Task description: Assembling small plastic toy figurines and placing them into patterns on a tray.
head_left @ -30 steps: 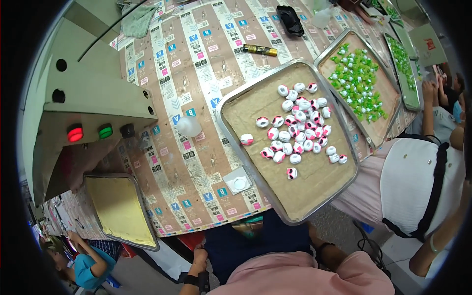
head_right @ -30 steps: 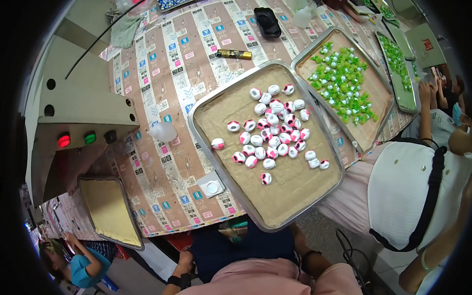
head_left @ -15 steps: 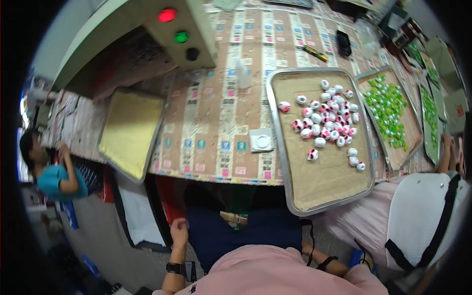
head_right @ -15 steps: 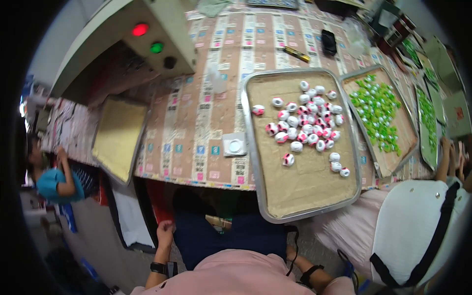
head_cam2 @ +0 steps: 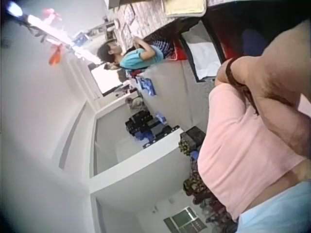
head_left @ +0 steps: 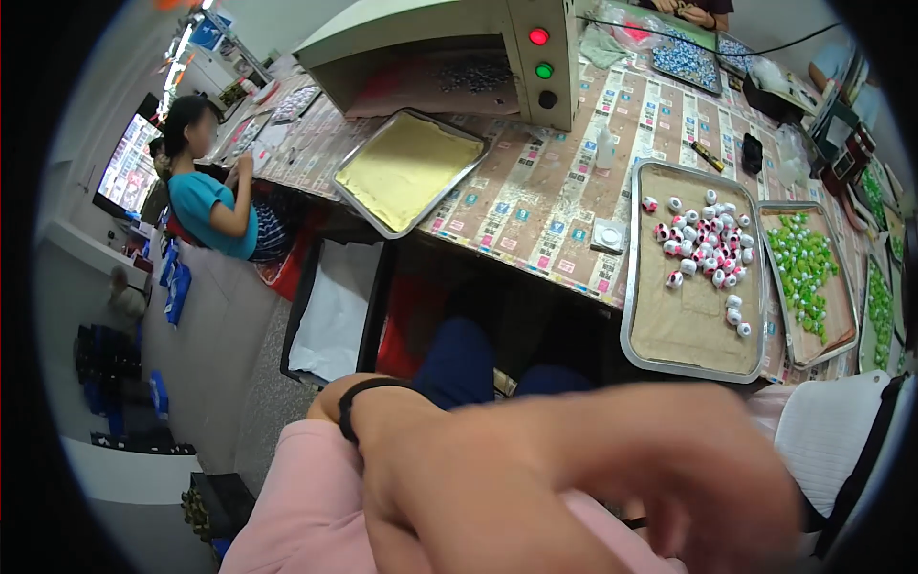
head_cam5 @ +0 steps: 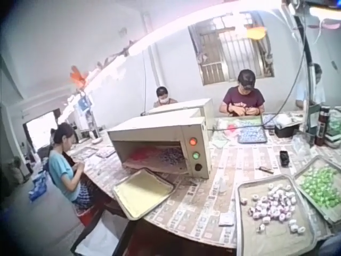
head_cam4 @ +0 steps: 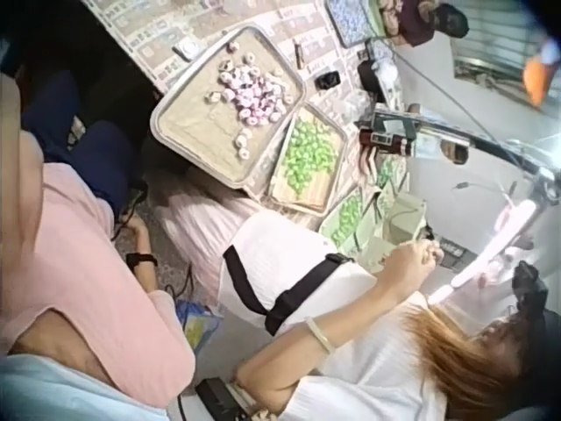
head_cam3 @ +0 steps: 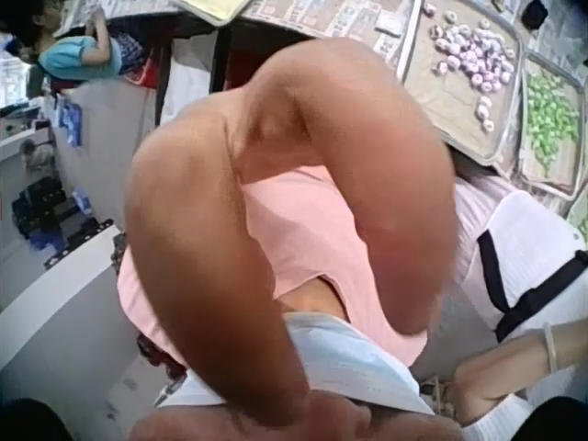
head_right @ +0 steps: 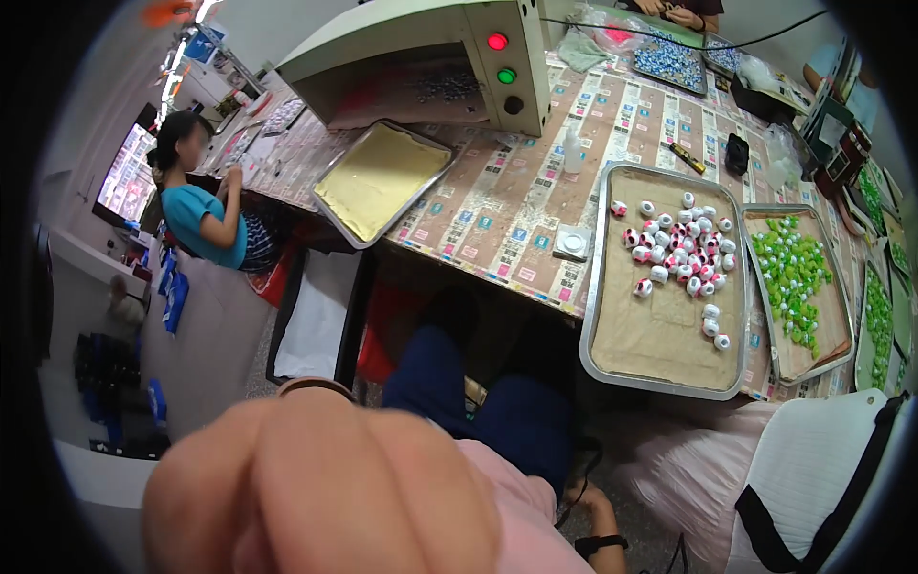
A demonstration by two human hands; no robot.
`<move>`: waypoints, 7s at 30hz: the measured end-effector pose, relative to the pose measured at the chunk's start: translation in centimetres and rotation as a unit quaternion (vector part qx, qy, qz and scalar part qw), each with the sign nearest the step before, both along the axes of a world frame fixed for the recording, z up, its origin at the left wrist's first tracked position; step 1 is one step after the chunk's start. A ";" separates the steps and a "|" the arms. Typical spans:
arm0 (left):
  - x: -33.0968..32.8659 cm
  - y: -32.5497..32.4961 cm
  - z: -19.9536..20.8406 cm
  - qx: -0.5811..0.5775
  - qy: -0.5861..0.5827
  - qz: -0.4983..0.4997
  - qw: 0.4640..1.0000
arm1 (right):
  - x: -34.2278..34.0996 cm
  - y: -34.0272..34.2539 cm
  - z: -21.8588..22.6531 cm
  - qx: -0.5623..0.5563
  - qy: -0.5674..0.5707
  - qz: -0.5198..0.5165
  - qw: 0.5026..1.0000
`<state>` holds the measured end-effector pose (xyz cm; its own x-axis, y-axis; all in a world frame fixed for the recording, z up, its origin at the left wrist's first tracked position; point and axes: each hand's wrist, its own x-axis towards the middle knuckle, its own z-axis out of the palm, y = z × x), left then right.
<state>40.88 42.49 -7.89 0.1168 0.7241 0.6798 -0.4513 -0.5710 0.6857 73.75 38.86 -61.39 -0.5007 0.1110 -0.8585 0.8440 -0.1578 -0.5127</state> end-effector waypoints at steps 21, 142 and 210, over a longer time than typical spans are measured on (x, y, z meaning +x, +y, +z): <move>3.9 -1.9 7.9 -0.370 -0.016 -0.143 0.918 | -0.4 -3.8 -1.9 -0.076 0.034 -0.276 0.958; -18.5 16.0 -22.7 -0.115 0.411 0.410 0.806 | -30.6 24.4 37.0 0.566 0.234 -0.150 0.776; -18.6 15.9 -22.4 -0.115 0.399 0.403 0.815 | -32.2 24.9 38.0 0.689 0.134 0.026 0.712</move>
<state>22.23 58.40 -30.25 -0.1213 0.8817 0.4560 0.6500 -0.2766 0.7078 41.56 63.79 -23.41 -0.6605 0.7304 0.1739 0.6730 0.6786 -0.2941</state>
